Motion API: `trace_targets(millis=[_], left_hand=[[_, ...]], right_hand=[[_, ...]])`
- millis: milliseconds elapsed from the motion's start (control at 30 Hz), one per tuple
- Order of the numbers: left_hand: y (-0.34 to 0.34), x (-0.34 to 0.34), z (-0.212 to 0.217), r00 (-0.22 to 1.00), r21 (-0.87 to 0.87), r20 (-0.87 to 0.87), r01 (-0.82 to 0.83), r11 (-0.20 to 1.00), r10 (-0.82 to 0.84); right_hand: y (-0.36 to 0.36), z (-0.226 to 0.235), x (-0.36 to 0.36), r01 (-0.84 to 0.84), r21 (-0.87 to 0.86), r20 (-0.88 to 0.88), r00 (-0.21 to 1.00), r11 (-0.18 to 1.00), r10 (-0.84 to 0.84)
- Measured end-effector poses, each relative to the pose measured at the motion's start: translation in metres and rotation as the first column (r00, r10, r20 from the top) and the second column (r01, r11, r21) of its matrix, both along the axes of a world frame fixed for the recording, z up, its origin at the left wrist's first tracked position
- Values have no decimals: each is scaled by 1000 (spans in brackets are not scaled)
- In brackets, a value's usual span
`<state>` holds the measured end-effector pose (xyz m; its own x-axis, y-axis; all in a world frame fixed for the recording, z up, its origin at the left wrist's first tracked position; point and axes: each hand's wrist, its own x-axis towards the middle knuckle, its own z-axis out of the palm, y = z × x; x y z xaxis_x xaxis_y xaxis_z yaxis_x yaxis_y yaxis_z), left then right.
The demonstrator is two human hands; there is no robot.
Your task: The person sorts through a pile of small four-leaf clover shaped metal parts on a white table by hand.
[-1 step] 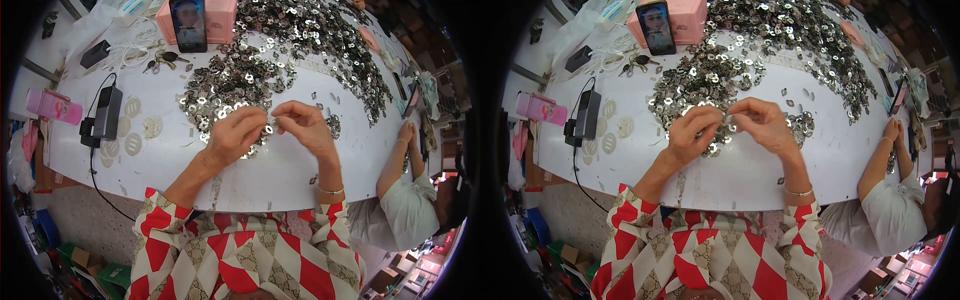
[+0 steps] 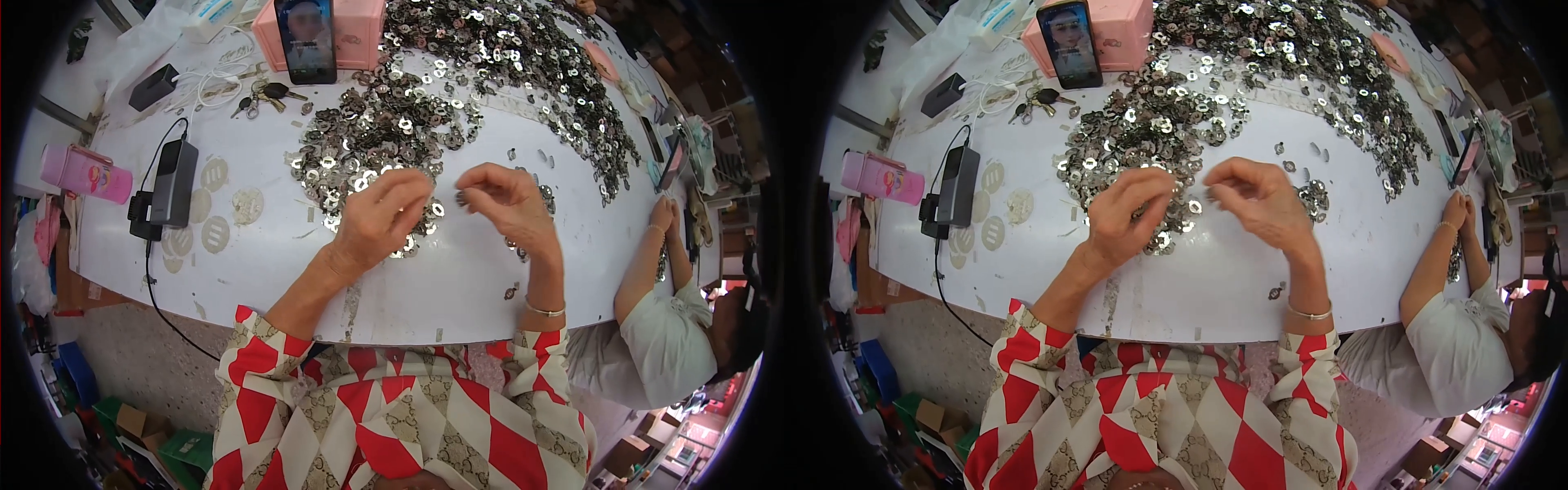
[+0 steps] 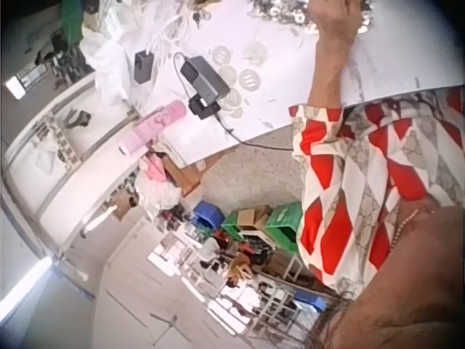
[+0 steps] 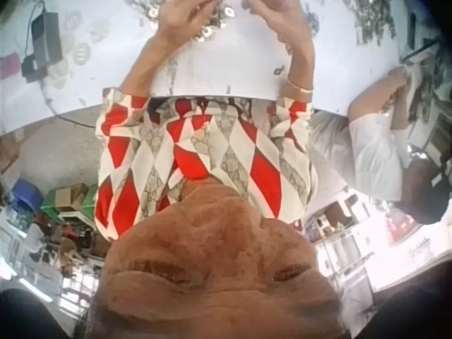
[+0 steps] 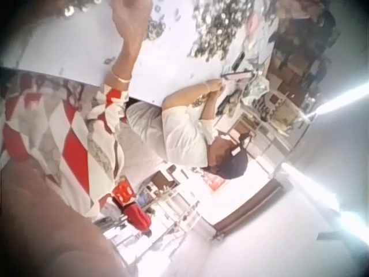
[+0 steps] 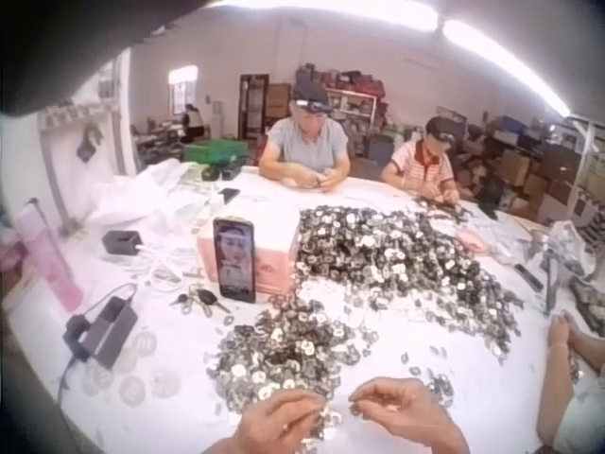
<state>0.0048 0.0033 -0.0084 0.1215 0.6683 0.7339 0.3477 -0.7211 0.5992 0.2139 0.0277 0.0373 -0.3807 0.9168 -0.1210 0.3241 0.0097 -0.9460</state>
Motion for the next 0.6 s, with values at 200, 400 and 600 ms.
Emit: trace_targets(millis=[200, 400, 600], left_hand=[[7, -2, -5, 981, -242, 178, -32, 970, 77], [6, -5, -4, 984, -262, 149, -52, 964, 94], [5, -2, -7, 988, -298, 142, -13, 955, 57]], right_hand=[[7, -17, 35, -141, 536, 576, 782, 833, -238], [-7, -23, -17, -299, 378, 555, 831, 876, 44], [-11, -24, -23, -273, 431, 536, 844, 860, -1]])
